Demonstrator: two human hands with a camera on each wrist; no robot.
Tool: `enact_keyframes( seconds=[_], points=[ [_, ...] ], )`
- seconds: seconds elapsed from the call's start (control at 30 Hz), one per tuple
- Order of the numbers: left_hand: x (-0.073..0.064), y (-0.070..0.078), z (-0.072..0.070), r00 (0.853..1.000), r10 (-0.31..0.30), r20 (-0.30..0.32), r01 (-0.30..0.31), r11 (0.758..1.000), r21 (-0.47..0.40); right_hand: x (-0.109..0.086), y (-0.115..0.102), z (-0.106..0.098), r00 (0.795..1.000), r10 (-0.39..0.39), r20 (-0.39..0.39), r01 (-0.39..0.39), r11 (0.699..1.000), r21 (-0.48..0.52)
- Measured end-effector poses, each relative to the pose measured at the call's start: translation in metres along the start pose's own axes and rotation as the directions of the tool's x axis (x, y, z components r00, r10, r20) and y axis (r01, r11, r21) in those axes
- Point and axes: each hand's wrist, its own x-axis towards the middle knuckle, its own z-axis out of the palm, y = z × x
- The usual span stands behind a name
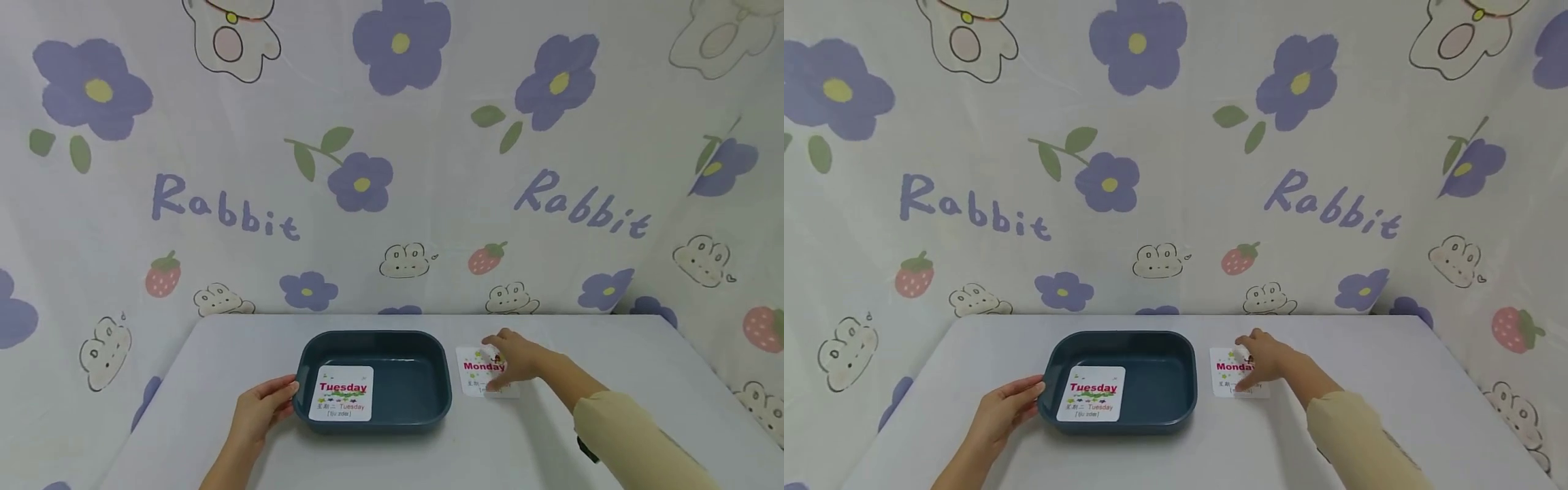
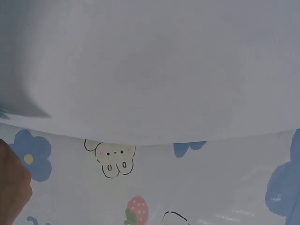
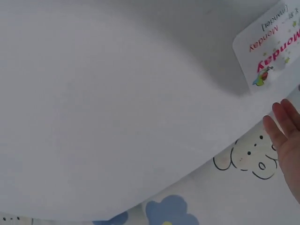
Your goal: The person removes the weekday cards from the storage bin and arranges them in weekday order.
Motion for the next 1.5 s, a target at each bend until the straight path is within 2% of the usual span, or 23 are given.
enact_keyframes(
  seconds=[0.1,0.27,0.43,0.57,0.73,0.9,1.03,1.07,1.17,1.27,1.3,1.5],
  points=[
    [-0.002,-0.004,-0.001,1.000,-0.006,-0.012,0.006,1.000,0.006,-0.002,-0.007,-0.006,0.990,-0.055,-0.127,0.049,0.998,-0.046],
    [-0.002,-0.005,-0.001,1.000,-0.017,-0.019,0.017,1.000,0.002,0.003,-0.028,-0.016,0.930,-0.155,-0.333,0.109,0.982,-0.151],
    [-0.001,-0.004,0.000,1.000,-0.015,-0.018,0.015,1.000,0.008,0.009,-0.052,-0.019,0.883,-0.241,-0.403,0.171,0.964,-0.203],
    [-0.002,-0.002,0.002,1.000,-0.012,-0.022,0.013,1.000,0.003,0.015,-0.071,-0.015,0.865,-0.298,-0.405,0.217,0.948,-0.234],
    [-0.003,-0.001,0.003,1.000,-0.019,-0.024,0.018,1.000,-0.009,0.023,-0.095,-0.004,0.867,-0.327,-0.376,0.247,0.937,-0.246],
    [-0.004,0.000,0.003,1.000,-0.019,-0.022,0.019,1.000,-0.010,0.033,-0.122,0.012,0.875,-0.329,-0.355,0.264,0.939,-0.219],
    [-0.003,0.000,0.003,1.000,-0.016,-0.024,0.015,1.000,-0.015,0.041,-0.143,0.023,0.884,-0.361,-0.296,0.316,0.929,-0.190],
    [0.004,-0.007,0.002,0.999,-0.014,-0.031,0.014,1.000,-0.017,0.043,-0.148,0.025,0.887,-0.369,-0.278,0.326,0.926,-0.191],
    [0.004,-0.007,0.002,0.999,-0.014,-0.036,0.013,1.000,-0.014,0.046,-0.162,0.029,0.898,-0.377,-0.228,0.339,0.921,-0.190],
    [0.004,-0.008,0.003,1.000,-0.003,-0.029,0.003,1.000,-0.011,0.050,-0.171,0.033,0.905,-0.380,-0.191,0.346,0.919,-0.191],
    [-0.003,-0.002,0.004,1.000,-0.001,-0.021,0.001,1.000,-0.007,0.052,-0.173,0.034,0.907,-0.380,-0.181,0.347,0.918,-0.192],
    [-0.002,0.000,0.005,0.999,0.006,-0.031,-0.006,1.000,0.004,0.065,-0.183,0.043,0.918,-0.377,-0.125,0.352,0.918,-0.183]
  ],
)
